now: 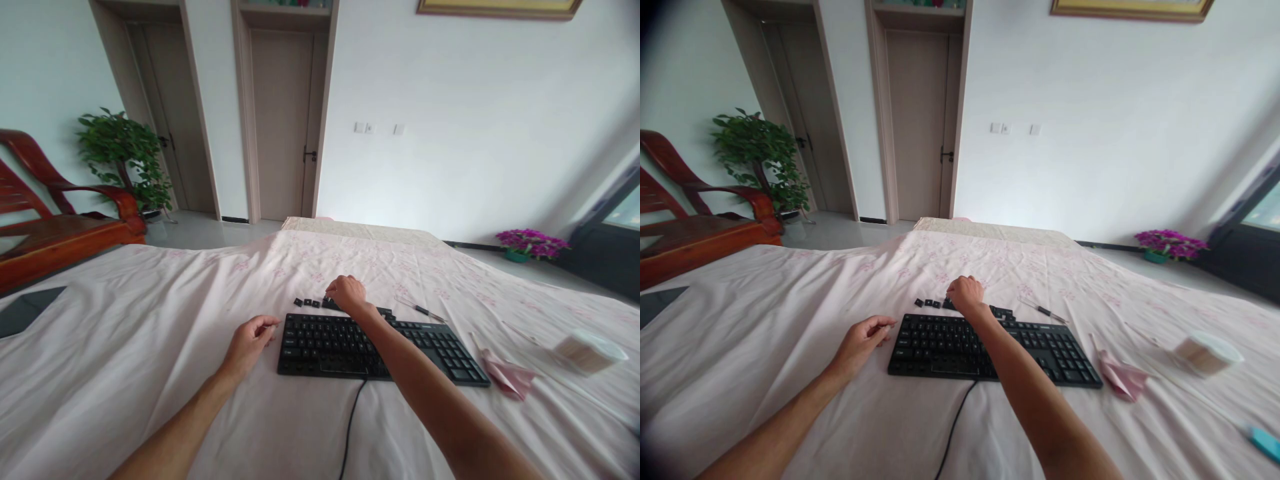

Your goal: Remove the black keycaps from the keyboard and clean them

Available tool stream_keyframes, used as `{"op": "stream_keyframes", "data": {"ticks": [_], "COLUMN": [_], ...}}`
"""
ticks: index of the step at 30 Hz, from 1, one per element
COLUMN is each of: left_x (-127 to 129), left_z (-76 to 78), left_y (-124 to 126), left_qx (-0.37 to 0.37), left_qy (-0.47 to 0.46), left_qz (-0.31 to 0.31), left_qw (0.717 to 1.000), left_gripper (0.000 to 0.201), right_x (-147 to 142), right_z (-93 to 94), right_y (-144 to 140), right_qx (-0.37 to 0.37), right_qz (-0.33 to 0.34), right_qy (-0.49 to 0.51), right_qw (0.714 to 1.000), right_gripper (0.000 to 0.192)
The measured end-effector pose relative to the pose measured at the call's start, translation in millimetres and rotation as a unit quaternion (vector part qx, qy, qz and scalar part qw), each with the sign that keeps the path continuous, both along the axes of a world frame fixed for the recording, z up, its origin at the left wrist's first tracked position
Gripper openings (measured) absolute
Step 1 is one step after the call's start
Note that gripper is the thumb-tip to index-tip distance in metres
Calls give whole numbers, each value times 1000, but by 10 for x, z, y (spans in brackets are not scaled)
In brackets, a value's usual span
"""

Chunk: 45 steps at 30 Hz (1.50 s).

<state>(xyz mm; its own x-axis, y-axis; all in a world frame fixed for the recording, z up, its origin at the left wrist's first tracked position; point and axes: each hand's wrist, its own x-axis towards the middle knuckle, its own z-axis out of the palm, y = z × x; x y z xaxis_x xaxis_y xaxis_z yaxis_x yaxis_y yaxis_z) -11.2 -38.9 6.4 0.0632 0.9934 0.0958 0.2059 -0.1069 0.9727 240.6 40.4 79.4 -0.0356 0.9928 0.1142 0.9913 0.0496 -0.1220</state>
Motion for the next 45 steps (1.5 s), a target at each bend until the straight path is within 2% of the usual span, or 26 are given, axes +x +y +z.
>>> {"op": "stream_keyframes", "data": {"ticks": [5, 10, 35, 40, 45], "left_x": [-4, -4, -25, -28, -24], "left_z": [-10, -20, -45, -47, -49], "left_y": [-1, 10, 22, 22, 26], "left_qx": [0, 4, 13, 7, 8], "left_qy": [0, 5, 10, 12, 5], "left_qz": [1, -1, -5, -5, -7], "left_qw": [1000, 1000, 1000, 1000, 1000], "left_gripper": [32, 31, 31, 32, 32], "right_x": [-89, -147, -206, -210, -184], "right_z": [-78, -150, -193, -151, 12], "right_y": [212, 303, 308, 281, 83], "right_qx": [-20, -36, -55, -50, -32], "right_qz": [-4, 2, 15, 24, 45], "right_qy": [-36, -66, -92, -74, -26], "right_qw": [999, 997, 994, 996, 998], "right_gripper": [18, 22, 23, 21, 24]}}
